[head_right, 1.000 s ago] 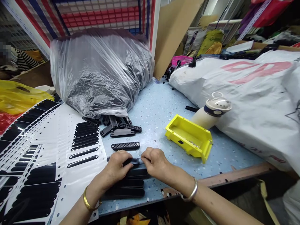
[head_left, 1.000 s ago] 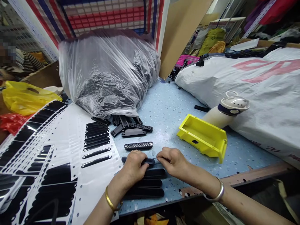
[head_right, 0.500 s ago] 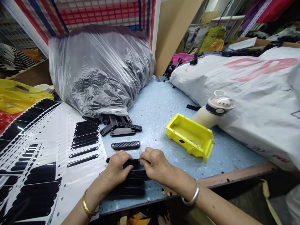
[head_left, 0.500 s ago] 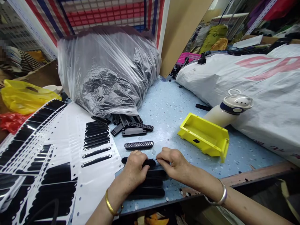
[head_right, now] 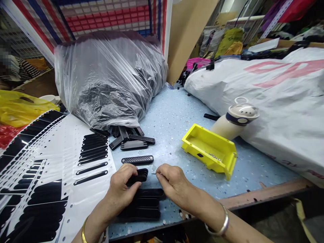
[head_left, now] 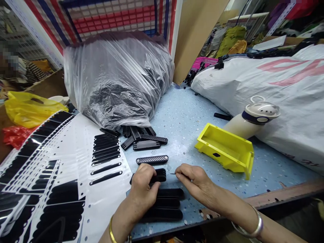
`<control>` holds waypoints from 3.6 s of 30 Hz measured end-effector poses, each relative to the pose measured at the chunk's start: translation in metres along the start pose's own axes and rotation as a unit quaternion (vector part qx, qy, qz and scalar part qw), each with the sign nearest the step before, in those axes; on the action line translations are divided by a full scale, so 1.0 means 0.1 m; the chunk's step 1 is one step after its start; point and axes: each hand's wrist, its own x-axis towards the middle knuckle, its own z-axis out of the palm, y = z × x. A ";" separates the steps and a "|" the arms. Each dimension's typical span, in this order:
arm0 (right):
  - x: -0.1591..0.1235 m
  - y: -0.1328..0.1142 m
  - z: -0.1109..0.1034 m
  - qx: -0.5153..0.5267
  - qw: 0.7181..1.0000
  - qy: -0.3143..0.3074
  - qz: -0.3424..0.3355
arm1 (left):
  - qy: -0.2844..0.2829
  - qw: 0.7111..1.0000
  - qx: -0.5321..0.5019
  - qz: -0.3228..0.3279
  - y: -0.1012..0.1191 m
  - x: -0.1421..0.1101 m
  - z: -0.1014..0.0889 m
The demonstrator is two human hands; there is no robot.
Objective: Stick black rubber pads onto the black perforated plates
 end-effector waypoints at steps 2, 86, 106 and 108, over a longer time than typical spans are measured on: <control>0.00 -0.04 0.00 -0.002 0.999 0.021 -0.027 | 0.020 0.999 0.010 0.024 0.01 -0.02 -0.02; 0.41 -0.96 0.24 -0.110 0.964 0.103 -0.219 | 0.162 0.908 -0.307 -0.236 0.05 -0.13 -0.40; 0.42 -0.97 -0.10 -0.004 0.965 0.199 -0.169 | -0.032 0.772 -0.606 -0.189 0.17 -0.05 -0.67; 0.34 -0.98 -0.07 0.002 0.967 0.192 -0.169 | -0.040 0.765 -0.618 -0.178 0.17 -0.09 -0.64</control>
